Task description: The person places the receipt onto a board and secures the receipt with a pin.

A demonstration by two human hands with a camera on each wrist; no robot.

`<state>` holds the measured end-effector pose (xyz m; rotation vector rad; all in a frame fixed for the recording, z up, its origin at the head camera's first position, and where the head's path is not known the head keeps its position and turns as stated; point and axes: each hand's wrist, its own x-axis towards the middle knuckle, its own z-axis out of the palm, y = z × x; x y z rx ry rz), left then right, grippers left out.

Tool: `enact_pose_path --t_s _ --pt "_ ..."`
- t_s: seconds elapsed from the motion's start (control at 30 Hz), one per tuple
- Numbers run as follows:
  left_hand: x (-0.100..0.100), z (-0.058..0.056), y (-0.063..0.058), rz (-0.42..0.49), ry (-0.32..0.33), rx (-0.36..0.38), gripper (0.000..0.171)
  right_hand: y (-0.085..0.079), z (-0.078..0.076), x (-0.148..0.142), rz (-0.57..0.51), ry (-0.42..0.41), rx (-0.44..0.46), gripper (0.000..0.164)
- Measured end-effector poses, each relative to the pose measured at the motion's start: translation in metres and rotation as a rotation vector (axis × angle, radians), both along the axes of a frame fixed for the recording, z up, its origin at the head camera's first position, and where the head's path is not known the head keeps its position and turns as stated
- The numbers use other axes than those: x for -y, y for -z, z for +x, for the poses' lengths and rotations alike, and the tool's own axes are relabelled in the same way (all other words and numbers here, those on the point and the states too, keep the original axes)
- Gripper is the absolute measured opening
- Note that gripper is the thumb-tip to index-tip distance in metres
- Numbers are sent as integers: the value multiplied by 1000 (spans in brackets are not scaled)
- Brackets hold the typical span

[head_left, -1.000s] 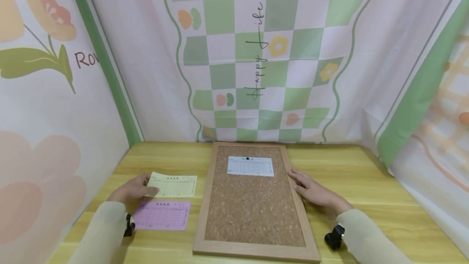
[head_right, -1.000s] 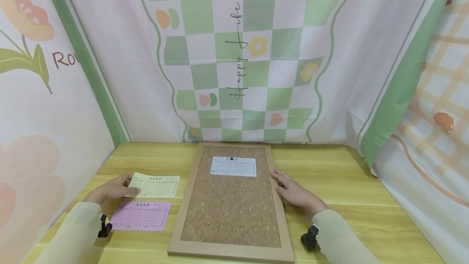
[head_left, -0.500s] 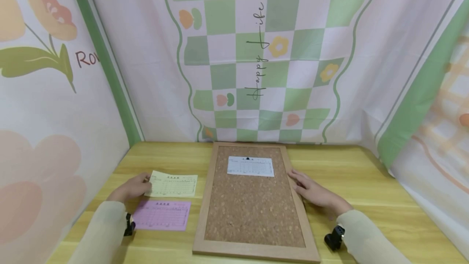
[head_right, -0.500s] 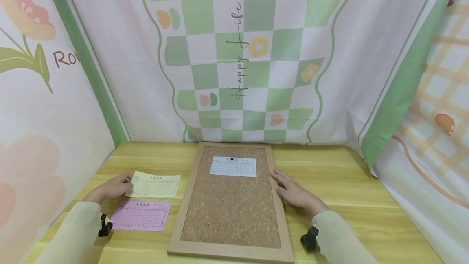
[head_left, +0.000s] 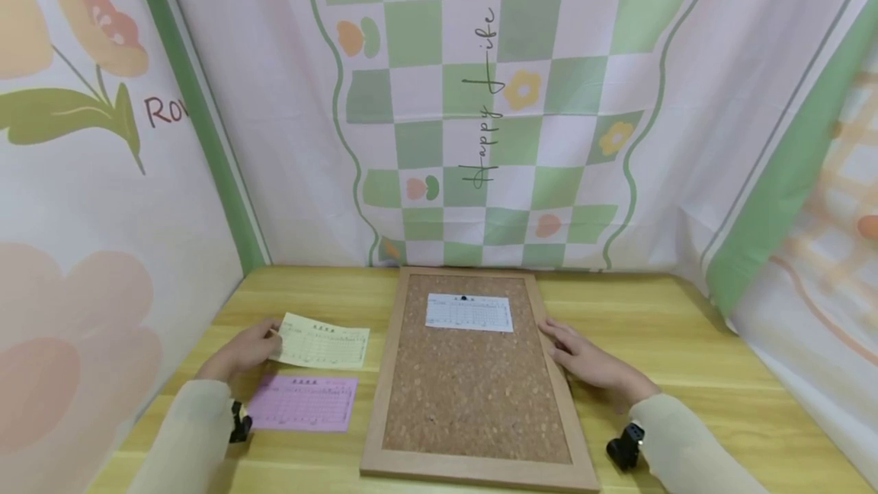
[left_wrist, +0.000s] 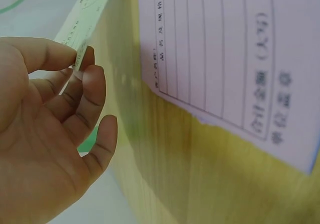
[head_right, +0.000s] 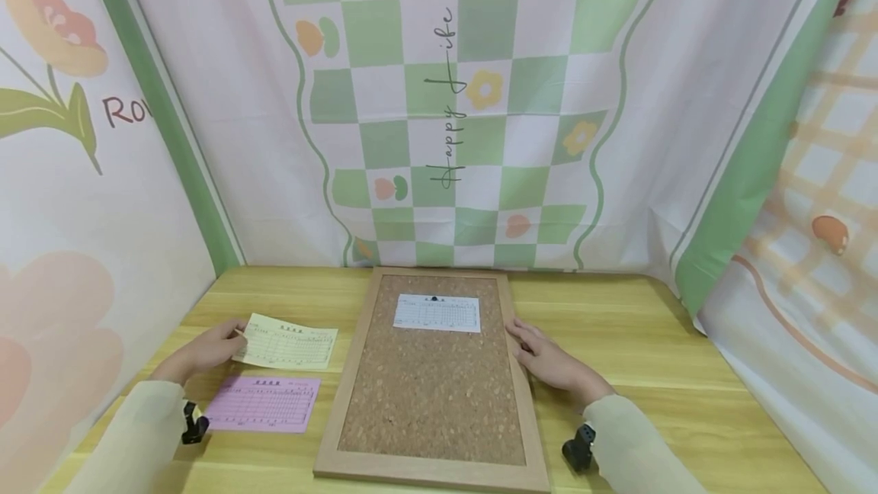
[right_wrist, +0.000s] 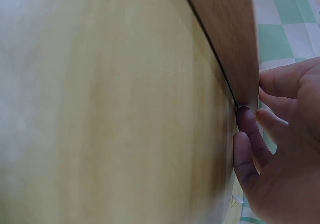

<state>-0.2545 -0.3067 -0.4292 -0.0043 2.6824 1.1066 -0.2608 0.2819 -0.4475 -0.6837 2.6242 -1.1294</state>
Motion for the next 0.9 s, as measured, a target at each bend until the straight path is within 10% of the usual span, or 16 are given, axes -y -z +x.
enact_pose_path --t_s 0.9 --pt "-5 4 -31 64 162 -204 38 3 -3 -3 -9 -3 5 54"
